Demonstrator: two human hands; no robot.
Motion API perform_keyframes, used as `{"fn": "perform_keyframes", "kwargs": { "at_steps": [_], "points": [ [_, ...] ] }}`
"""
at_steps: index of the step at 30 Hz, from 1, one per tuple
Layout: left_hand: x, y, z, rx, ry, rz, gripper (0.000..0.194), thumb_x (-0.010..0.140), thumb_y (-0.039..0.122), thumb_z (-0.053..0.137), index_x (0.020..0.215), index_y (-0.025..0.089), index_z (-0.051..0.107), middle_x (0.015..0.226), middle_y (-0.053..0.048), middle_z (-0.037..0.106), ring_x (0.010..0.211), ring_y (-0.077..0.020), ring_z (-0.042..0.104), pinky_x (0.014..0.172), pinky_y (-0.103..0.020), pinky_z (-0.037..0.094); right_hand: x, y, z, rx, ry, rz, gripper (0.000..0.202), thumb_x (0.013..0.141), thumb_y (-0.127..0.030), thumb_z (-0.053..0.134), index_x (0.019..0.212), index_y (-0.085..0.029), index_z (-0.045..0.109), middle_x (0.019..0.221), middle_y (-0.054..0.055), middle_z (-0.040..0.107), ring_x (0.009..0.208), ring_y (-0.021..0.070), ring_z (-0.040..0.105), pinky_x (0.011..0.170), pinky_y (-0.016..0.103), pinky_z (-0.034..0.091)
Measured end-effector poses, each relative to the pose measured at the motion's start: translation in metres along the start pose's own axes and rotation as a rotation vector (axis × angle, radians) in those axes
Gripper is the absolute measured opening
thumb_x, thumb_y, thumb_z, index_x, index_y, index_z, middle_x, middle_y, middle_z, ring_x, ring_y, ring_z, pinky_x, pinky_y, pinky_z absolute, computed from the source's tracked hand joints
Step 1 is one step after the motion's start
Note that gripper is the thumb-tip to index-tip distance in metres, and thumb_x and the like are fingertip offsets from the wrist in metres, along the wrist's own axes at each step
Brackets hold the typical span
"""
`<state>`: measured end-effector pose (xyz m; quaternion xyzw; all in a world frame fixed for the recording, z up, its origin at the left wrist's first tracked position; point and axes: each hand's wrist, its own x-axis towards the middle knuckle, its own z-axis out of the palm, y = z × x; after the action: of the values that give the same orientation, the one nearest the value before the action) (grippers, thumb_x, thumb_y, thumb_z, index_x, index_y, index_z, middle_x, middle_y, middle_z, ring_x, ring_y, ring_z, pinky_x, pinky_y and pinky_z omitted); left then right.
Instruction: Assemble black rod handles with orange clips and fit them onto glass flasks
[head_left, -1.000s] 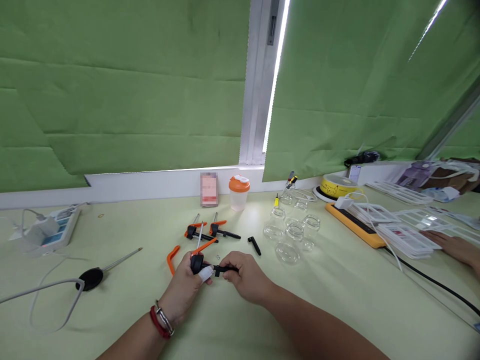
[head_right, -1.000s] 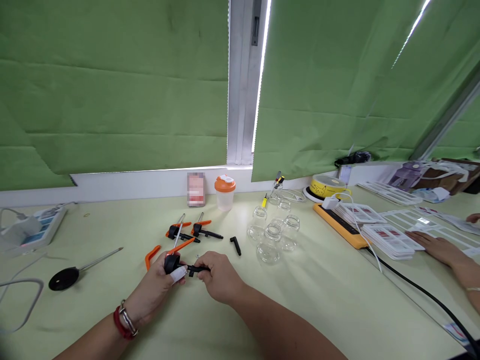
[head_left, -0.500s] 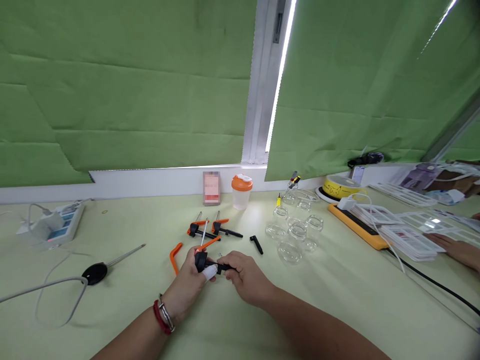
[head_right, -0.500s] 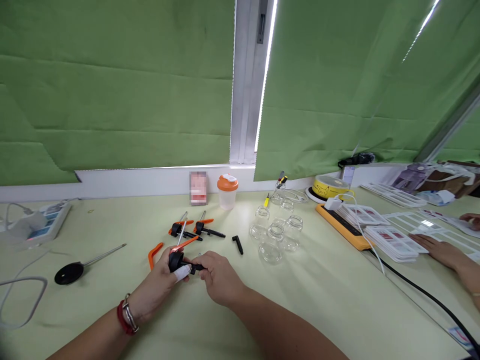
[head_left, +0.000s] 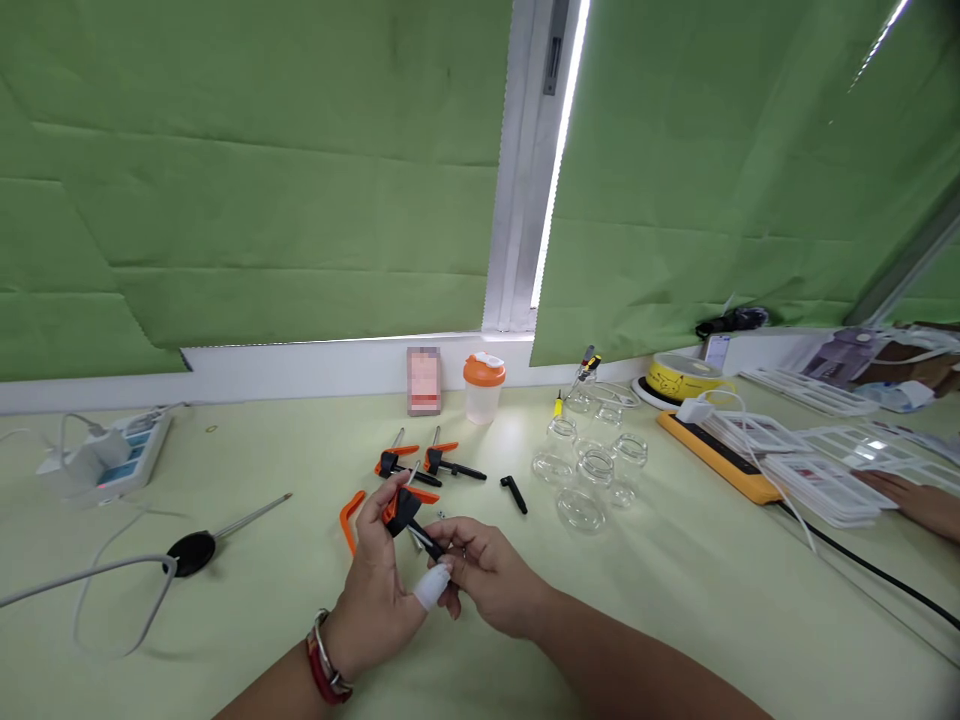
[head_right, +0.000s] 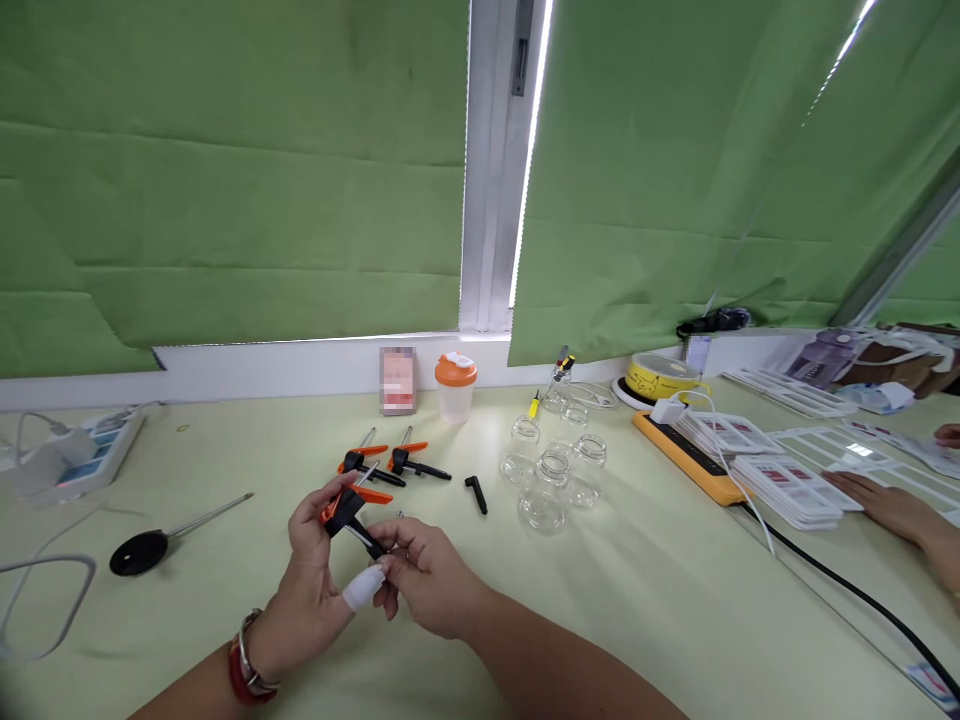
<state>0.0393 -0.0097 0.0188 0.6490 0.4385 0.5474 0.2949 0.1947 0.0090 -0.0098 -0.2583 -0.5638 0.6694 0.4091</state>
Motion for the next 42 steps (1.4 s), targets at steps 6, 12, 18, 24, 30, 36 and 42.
{"fn": "perform_keyframes", "kwargs": {
  "at_steps": [6, 12, 18, 24, 30, 36, 42],
  "points": [
    [0.0, 0.0, -0.006, 0.152, 0.012, 0.147, 0.079, 0.052, 0.015, 0.082, 0.119, 0.025, 0.041, 0.142, -0.013, 0.035, 0.132, -0.0339, 0.032, 0.109, -0.045, 0.027, -0.001, -0.007, 0.004, 0.198, 0.028, 0.067, 0.04, 0.07, -0.038, 0.073, 0.102, -0.015, 0.063, 0.075, 0.001, 0.062, 0.049, 0.0101, 0.058, 0.043, 0.025, 0.048],
    [0.003, 0.0, -0.009, 0.399, -0.054, 0.233, 0.075, 0.058, 0.031, 0.078, 0.124, 0.022, 0.045, 0.133, -0.014, 0.045, 0.125, -0.038, 0.039, 0.104, -0.053, 0.03, -0.002, -0.009, 0.004, 0.217, 0.01, 0.068, 0.039, 0.07, -0.035, 0.074, 0.099, -0.012, 0.063, 0.072, 0.002, 0.063, 0.052, 0.0116, 0.06, 0.043, 0.025, 0.049],
    [0.005, -0.001, -0.011, 0.758, -0.183, 0.416, 0.093, 0.066, 0.044, 0.067, 0.138, 0.014, 0.017, 0.122, -0.018, 0.045, 0.107, -0.0349, 0.048, 0.092, -0.055, 0.038, -0.001, -0.009, 0.003, 0.203, 0.026, 0.115, 0.04, 0.064, -0.034, 0.077, 0.093, -0.016, 0.056, 0.075, 0.0, 0.063, 0.06, 0.0144, 0.062, 0.045, 0.025, 0.05],
    [0.008, 0.006, -0.012, 0.951, -0.236, 0.566, 0.094, 0.066, 0.05, 0.062, 0.137, 0.009, 0.016, 0.117, -0.021, 0.049, 0.103, -0.036, 0.051, 0.091, -0.056, 0.035, -0.004, -0.006, 0.003, 0.162, 0.006, 0.141, 0.041, 0.065, -0.035, 0.077, 0.092, -0.017, 0.053, 0.076, -0.001, 0.062, 0.072, 0.0148, 0.064, 0.061, 0.027, 0.047],
    [0.009, 0.009, -0.011, 1.009, -0.274, 0.535, 0.091, 0.066, 0.048, 0.06, 0.138, 0.011, 0.019, 0.113, -0.018, 0.05, 0.099, -0.0341, 0.052, 0.085, -0.05, 0.039, -0.006, -0.004, 0.006, -0.01, -0.007, 0.116, 0.061, 0.079, -0.022, 0.063, 0.132, -0.024, 0.033, 0.082, -0.001, 0.059, 0.08, 0.0158, 0.062, 0.065, 0.028, 0.045],
    [0.006, 0.009, -0.007, 0.972, -0.324, 0.456, 0.089, 0.063, 0.042, 0.064, 0.135, 0.011, 0.021, 0.11, -0.017, 0.049, 0.097, -0.0335, 0.052, 0.082, -0.049, 0.041, -0.007, -0.006, 0.003, -0.099, -0.096, 0.131, 0.085, 0.081, -0.009, 0.051, 0.146, -0.035, 0.001, 0.081, -0.003, 0.056, 0.074, 0.0136, 0.06, 0.06, 0.026, 0.042],
    [0.003, 0.006, -0.003, 0.853, -0.252, 0.416, 0.09, 0.058, 0.037, 0.069, 0.132, 0.01, 0.023, 0.116, -0.02, 0.046, 0.102, -0.035, 0.051, 0.085, -0.052, 0.043, -0.007, -0.009, 0.0, -0.106, -0.109, 0.147, 0.072, 0.082, -0.011, 0.049, 0.143, -0.038, 0.022, 0.08, -0.003, 0.054, 0.072, 0.0132, 0.058, 0.056, 0.024, 0.041]
  ]
}}
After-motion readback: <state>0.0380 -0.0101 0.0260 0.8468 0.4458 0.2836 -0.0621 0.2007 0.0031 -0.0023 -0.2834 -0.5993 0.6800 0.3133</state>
